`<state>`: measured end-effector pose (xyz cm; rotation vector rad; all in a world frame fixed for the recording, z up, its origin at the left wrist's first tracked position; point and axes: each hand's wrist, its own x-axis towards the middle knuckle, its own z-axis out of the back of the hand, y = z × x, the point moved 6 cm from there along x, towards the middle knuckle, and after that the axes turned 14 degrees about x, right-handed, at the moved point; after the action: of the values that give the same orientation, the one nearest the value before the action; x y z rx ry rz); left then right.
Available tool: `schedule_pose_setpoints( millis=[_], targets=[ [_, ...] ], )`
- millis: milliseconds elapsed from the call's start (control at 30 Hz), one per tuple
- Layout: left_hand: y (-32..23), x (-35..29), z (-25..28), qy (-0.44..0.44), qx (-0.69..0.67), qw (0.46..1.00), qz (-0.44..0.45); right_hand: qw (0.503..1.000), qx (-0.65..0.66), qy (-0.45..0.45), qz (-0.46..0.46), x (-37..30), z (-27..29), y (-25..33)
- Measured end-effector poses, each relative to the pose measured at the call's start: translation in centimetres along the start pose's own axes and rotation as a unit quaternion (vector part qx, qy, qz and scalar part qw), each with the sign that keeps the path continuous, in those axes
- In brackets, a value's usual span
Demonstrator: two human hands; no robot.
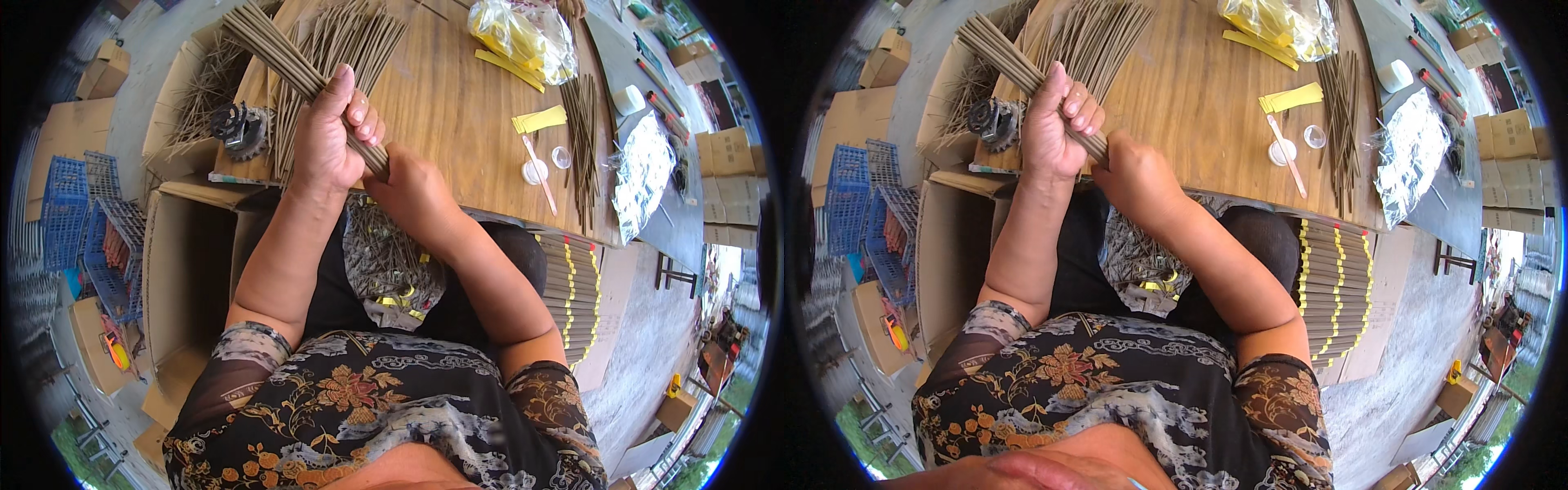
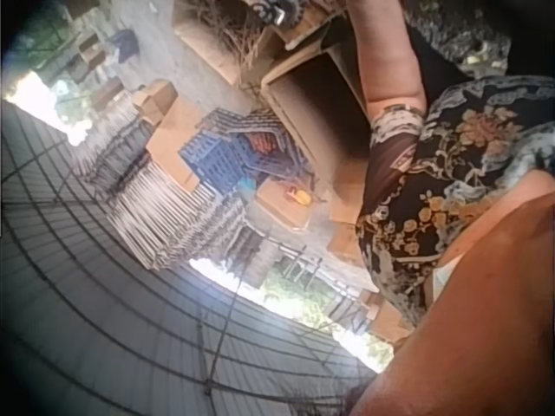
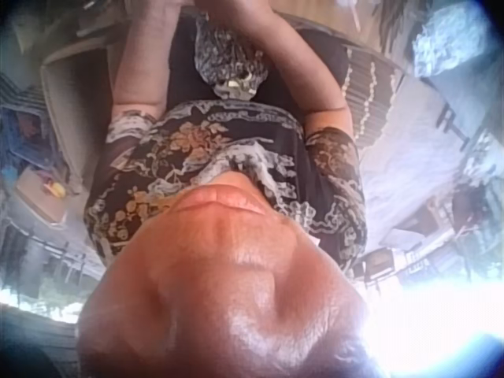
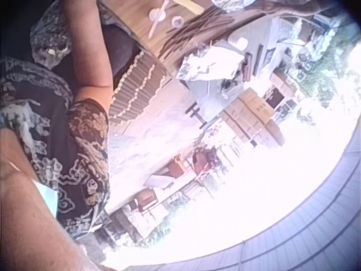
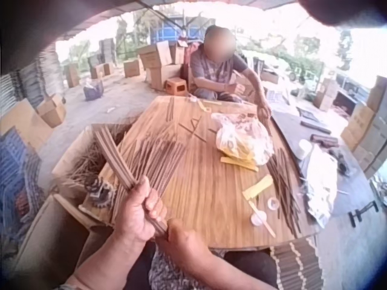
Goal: The person gathers thin wooden sticks from a cardboard box, aligns them into a bundle, and secures the bundle with a yellow paper band. The person repeats this process multiple times, placing finished bundles on a nearby surface.
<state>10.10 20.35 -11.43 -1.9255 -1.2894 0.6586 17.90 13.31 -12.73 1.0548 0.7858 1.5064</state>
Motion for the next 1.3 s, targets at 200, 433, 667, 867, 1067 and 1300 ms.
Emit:
schedule_pose_setpoints(
  millis=[200, 433, 667, 867, 1067, 1300],
  targets=[
    [-0.8, 0.2, -0.3, 0.12, -0.068, 0.99, -0.012, 0.949, 0.211, 0.149, -0.181, -0.5, -0.5, 0.1],
    [-0.2, 0.3, 1.1, -0.052, 0.034, 0.998, -0.008, 0.997, -0.059, -0.009, -0.044, -0.5, 0.1, -0.6],
    [-0.5, 0.0, 1.8, -0.055, 0.006, 0.998, -0.035, 0.989, -0.138, -0.018, -0.051, -0.3, -0.4, -0.3],
    [-1.9, 0.7, 1.0, 0.114, -0.052, 0.992, 0.007, 0.98, 0.134, 0.1, -0.105, -0.3, -1.0, 0.4],
    [-1.6, 0.5, 2.2, -0.068, 0.003, 0.998, 0.004, 0.995, -0.082, 0.023, -0.058, -0.6, -1.2, -0.3],
    [-1.9, 0.4, 2.2, -0.036, -0.033, 0.999, -0.016, 0.998, -0.024, 0.046, -0.041, -0.5, -1.1, -0.4]
  ],
)
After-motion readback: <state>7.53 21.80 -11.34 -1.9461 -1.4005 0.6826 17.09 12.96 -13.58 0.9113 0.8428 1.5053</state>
